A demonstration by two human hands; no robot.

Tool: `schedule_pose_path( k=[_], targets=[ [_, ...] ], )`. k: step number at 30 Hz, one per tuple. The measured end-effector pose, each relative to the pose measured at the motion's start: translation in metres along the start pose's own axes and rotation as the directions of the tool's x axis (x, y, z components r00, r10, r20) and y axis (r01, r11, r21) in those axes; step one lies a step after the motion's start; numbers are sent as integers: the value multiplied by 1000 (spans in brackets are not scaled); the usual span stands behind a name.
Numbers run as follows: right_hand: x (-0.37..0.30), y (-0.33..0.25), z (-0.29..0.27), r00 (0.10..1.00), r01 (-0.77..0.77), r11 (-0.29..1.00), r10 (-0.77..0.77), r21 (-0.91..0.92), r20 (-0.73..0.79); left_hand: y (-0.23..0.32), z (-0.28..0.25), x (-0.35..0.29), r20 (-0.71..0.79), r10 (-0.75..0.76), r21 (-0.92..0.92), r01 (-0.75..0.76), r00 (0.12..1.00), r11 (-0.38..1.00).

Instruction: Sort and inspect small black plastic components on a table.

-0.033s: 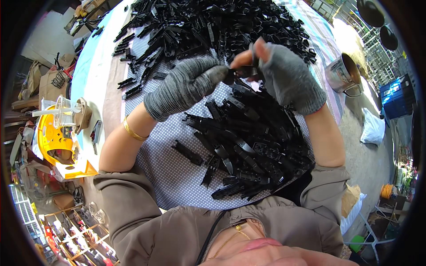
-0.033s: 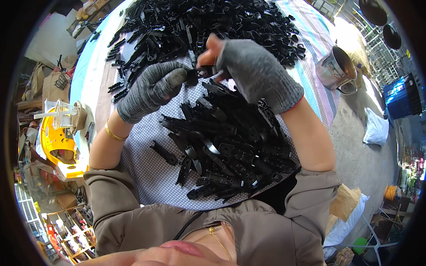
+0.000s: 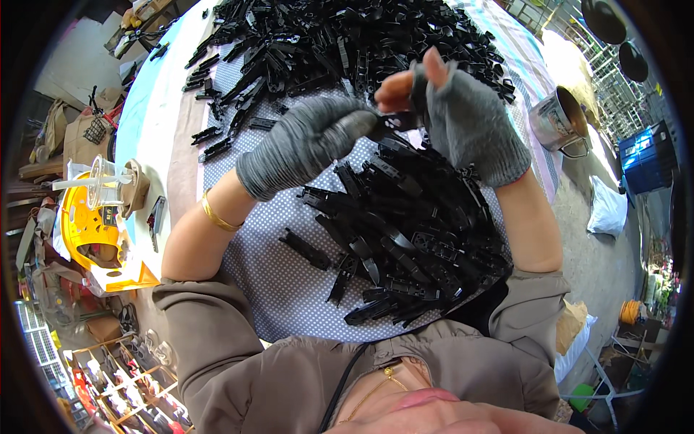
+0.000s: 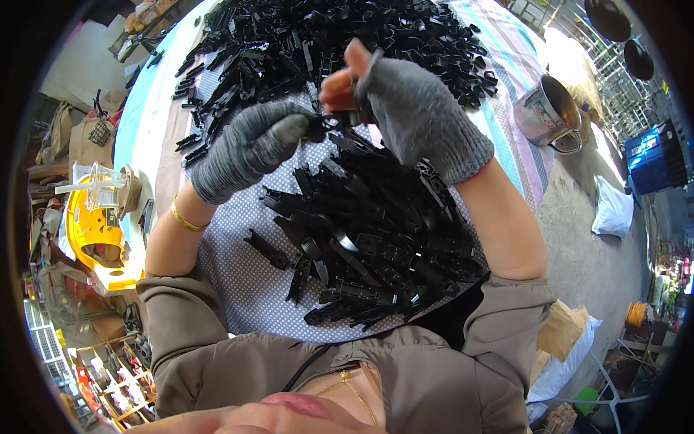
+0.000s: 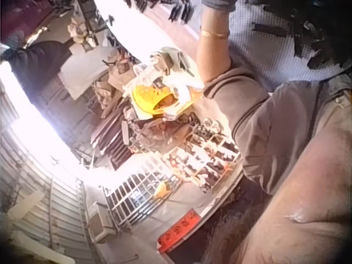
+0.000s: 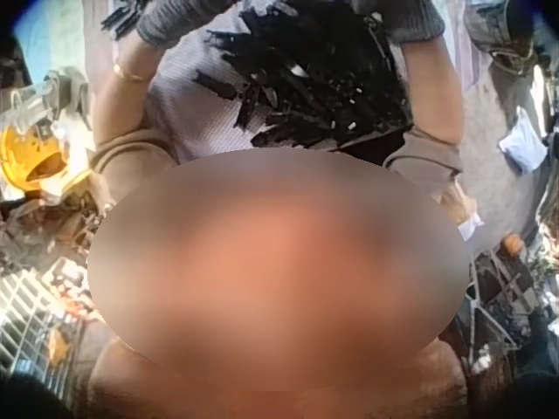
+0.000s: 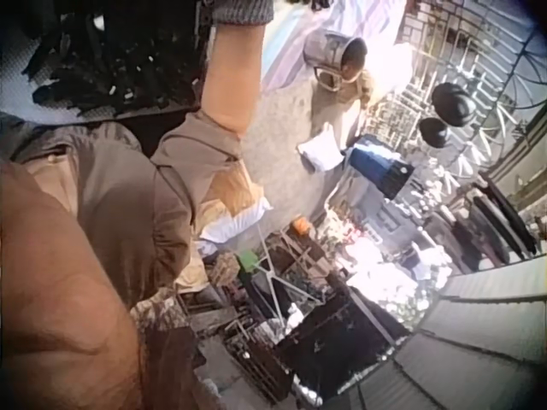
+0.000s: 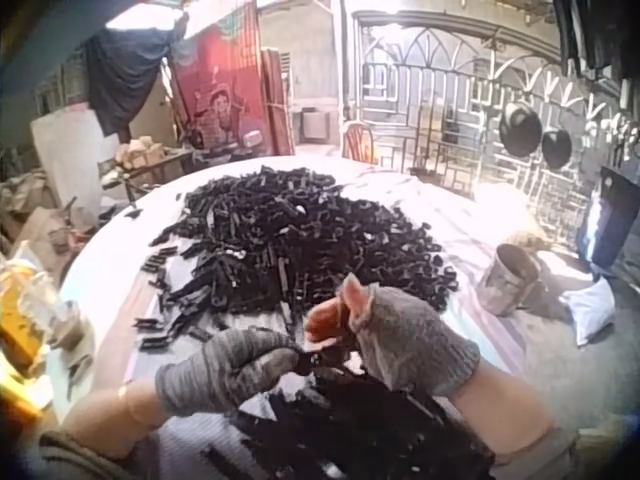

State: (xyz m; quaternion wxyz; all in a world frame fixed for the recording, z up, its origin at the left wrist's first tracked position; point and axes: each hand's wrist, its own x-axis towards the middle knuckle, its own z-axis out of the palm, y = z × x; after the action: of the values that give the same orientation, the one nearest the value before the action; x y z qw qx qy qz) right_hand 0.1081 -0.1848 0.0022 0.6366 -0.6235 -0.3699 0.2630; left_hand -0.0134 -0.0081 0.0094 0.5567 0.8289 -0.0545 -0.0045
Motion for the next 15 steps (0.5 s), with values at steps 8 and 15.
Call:
schedule_pose_path(
  k=[8, 15],
  targets=[
    [-14, -10, 34, 950, 276, 955, -254, -107, 180, -1, 43, -5, -79, 405, 271, -371, 911, 888],
    [17, 2, -17, 976, 157, 988, -156, 5, 153, 39, 42, -26, 195, 186, 599, -267, 963, 755]
  ],
)
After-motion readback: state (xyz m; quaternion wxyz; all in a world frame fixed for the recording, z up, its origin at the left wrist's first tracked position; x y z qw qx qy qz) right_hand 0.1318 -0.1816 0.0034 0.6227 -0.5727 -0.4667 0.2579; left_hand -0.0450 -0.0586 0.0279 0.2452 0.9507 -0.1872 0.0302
